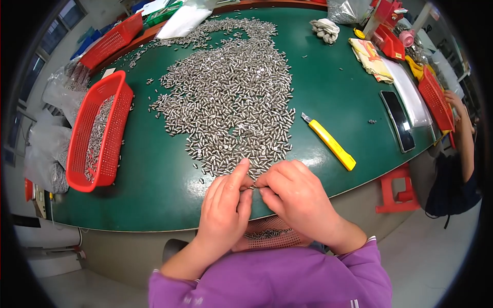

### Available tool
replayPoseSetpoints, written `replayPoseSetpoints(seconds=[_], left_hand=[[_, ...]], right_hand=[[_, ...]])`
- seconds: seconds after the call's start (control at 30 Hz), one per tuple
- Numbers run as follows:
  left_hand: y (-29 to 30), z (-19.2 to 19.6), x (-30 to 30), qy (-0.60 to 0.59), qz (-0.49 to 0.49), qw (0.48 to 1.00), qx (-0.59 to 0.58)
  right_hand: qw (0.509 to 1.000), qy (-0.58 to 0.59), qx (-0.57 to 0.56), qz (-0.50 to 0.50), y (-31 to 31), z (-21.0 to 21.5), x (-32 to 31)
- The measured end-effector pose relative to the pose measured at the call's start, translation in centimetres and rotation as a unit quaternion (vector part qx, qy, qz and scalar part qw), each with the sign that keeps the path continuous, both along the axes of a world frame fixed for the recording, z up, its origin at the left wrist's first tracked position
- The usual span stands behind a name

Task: Inspecting and sorting a pile of small silver metal components on a workbench.

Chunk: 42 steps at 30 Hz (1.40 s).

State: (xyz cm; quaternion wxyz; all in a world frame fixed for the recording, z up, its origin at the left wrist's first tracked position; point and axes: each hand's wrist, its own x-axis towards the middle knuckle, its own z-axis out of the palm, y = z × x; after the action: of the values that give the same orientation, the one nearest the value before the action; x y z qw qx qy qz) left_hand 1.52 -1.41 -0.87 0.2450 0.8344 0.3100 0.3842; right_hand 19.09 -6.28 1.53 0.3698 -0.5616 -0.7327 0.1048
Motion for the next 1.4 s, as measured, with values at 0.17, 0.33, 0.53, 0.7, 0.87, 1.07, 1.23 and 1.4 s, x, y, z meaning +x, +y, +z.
replayPoseSetpoints(seconds=[0.17, 0.33, 0.53, 0.7, 0.87, 1.07, 1.23, 1.4], left_hand=[[-0.06, 0.05, -0.09, 0.019, 0.011, 1.000, 0.017], [-0.31, 0.05, -0.19, 0.025, 0.027, 0.999, 0.016], [-0.52, 0.11, -0.18, 0.033, 0.040, 0.999, 0.010], [-0.44, 0.07, -0.13, 0.036, 0.036, 0.999, 0.010], [-0.35, 0.18, 0.06, 0.039, 0.037, 0.998, 0.021], [-0.43, 0.19, -0.09, 0.037, 0.031, 0.999, 0.021], [-0.49, 0.20, -0.36, 0.039, 0.036, 0.999, 0.011], [-0.77, 0.41, -0.52, 0.041, 0.042, 0.998, 0.005]], right_hand=[[1.000, 0.026, 0.003, -0.008, -0.08, -0.01, 0.04], [0.999, 0.035, 0.001, 0.000, -0.05, -0.05, -0.06], [0.999, 0.045, -0.009, 0.018, -0.04, -0.14, 0.23], [0.999, 0.052, -0.005, 0.011, 0.16, -0.20, 0.21], [0.999, 0.036, -0.006, 0.019, 0.05, -0.14, 0.31], [0.999, 0.019, 0.008, 0.035, -0.16, -0.06, 0.34], [0.999, 0.026, -0.008, 0.027, -0.18, 0.05, 0.03], [1.000, 0.003, 0.009, 0.000, -0.30, -0.26, -0.52]])
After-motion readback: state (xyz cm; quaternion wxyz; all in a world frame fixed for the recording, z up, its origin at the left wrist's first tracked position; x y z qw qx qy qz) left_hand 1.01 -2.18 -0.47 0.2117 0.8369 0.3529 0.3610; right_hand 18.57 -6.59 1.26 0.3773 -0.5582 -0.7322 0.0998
